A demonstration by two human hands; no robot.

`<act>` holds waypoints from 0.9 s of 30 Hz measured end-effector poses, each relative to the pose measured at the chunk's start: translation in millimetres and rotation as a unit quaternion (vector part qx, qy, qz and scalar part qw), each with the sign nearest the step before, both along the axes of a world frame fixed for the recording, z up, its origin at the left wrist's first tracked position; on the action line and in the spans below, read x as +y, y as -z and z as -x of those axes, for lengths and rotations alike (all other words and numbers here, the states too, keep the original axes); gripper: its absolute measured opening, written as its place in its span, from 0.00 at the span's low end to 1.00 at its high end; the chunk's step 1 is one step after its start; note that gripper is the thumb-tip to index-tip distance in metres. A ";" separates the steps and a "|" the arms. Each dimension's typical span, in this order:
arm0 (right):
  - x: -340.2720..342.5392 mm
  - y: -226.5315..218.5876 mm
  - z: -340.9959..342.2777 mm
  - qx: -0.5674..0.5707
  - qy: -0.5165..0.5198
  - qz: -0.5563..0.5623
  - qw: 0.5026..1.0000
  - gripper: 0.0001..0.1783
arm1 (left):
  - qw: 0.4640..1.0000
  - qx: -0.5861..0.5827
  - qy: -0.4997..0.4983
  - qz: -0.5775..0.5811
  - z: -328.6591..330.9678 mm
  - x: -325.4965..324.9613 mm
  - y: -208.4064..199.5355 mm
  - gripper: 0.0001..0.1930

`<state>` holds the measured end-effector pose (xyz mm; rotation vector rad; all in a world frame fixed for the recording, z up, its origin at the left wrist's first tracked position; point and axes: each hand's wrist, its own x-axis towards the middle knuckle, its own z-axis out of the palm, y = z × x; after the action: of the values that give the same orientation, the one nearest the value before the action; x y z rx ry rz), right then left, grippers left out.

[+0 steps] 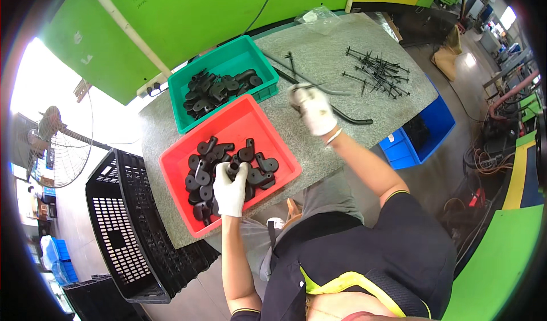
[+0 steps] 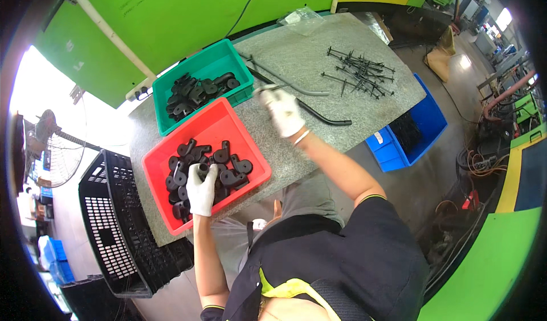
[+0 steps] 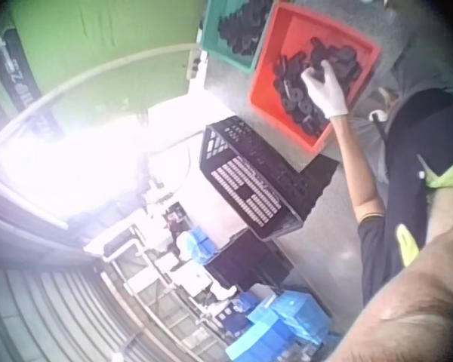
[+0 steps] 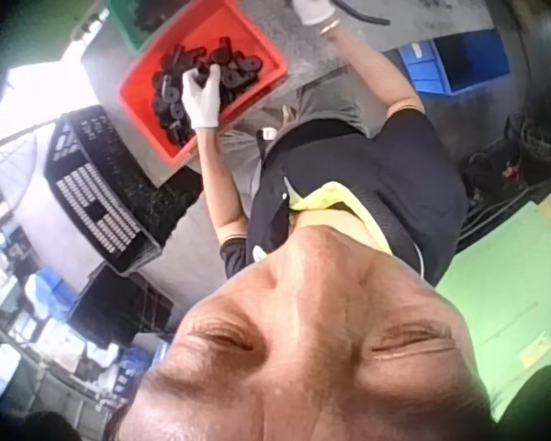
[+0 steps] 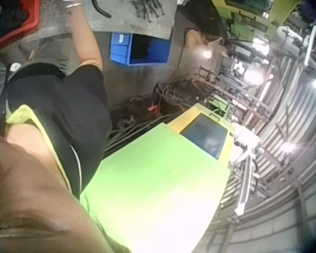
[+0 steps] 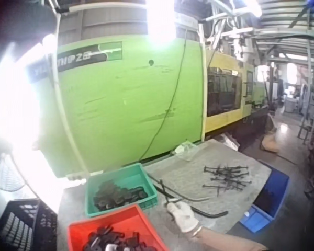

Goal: The person assembles small black plastic components by hand.

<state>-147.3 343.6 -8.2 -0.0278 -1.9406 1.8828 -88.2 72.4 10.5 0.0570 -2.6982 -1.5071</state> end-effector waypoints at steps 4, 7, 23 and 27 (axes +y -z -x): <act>118.2 4.0 -6.1 -0.124 0.276 -0.493 0.816 0.18 | 0.993 0.078 -0.019 0.086 -1.0 -19.7 5.5 0.15; 185.2 34.9 -17.5 -0.222 0.250 -0.571 0.750 0.17 | 0.985 0.114 -0.010 0.129 -3.8 -28.8 9.8 0.16; 293.7 26.8 11.0 -0.425 0.255 -0.601 0.627 0.15 | 0.955 0.163 0.023 0.246 -21.7 -38.7 9.5 0.31; 261.3 3.9 17.9 -0.375 0.319 -0.572 0.656 0.18 | 0.959 0.200 -0.019 0.202 -23.0 -43.3 19.5 0.24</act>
<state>-165.1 604.9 -12.1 -1.0659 -2.7365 -0.0818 -65.2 29.2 -9.0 -0.1886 -2.5820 -0.8175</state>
